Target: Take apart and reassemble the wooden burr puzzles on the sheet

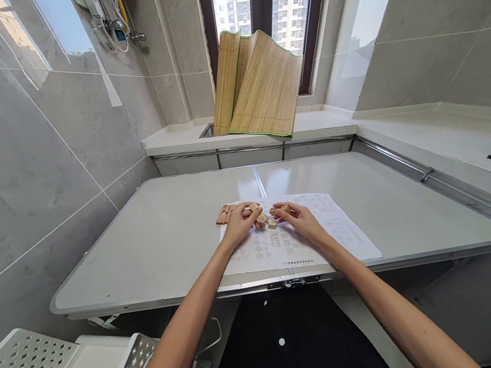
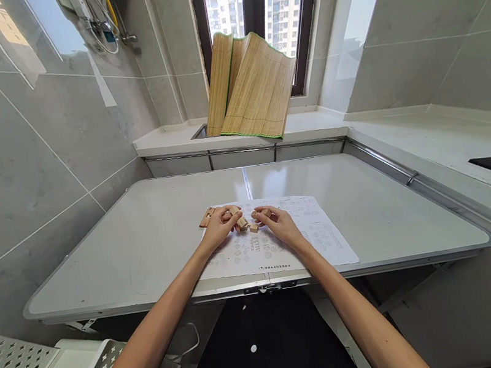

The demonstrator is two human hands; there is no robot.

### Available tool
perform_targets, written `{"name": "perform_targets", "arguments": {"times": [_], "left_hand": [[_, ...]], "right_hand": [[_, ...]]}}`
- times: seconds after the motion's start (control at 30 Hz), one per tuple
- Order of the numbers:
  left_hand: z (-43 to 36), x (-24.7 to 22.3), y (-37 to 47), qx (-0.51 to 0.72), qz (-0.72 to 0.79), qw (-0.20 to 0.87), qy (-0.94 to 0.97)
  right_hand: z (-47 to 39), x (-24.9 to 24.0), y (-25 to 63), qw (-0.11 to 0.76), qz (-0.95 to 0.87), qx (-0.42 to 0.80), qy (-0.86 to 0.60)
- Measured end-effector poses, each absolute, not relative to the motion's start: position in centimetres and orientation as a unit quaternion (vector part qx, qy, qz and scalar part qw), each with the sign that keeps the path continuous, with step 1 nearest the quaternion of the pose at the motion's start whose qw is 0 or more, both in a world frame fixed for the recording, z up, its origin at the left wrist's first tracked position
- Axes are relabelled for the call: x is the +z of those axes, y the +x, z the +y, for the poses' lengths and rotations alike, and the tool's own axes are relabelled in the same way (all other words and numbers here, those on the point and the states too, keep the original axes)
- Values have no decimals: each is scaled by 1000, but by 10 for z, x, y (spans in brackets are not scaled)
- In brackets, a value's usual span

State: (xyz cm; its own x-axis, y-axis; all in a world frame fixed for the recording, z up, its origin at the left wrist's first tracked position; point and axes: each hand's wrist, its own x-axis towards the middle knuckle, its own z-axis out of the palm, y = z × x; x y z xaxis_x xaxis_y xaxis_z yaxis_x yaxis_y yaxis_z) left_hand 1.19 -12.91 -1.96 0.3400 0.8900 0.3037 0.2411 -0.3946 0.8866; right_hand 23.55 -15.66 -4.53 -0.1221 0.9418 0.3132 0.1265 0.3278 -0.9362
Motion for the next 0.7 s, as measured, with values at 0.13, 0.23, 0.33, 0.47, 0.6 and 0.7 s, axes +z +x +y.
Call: {"name": "perform_targets", "arguments": {"times": [0.13, 0.23, 0.33, 0.47, 0.6, 0.7], "left_hand": [[-128, -20, 12, 437, 420, 302, 736], [-130, -21, 12, 429, 427, 233, 761], [-135, -21, 12, 412, 406, 182, 795], [-141, -21, 12, 385, 370, 142, 833], [-141, -22, 11, 367, 348, 127, 853], [-140, -23, 11, 359, 339, 122, 861]], "right_hand": [[-148, -56, 240, 516, -636, 337, -464], [-144, -62, 243, 509, -642, 291, -494], [-142, -67, 244, 499, -656, 255, -505], [-143, -69, 242, 473, -685, 226, -506], [-143, -70, 241, 448, -708, 209, -504], [-144, -69, 241, 436, -719, 200, -503]]}}
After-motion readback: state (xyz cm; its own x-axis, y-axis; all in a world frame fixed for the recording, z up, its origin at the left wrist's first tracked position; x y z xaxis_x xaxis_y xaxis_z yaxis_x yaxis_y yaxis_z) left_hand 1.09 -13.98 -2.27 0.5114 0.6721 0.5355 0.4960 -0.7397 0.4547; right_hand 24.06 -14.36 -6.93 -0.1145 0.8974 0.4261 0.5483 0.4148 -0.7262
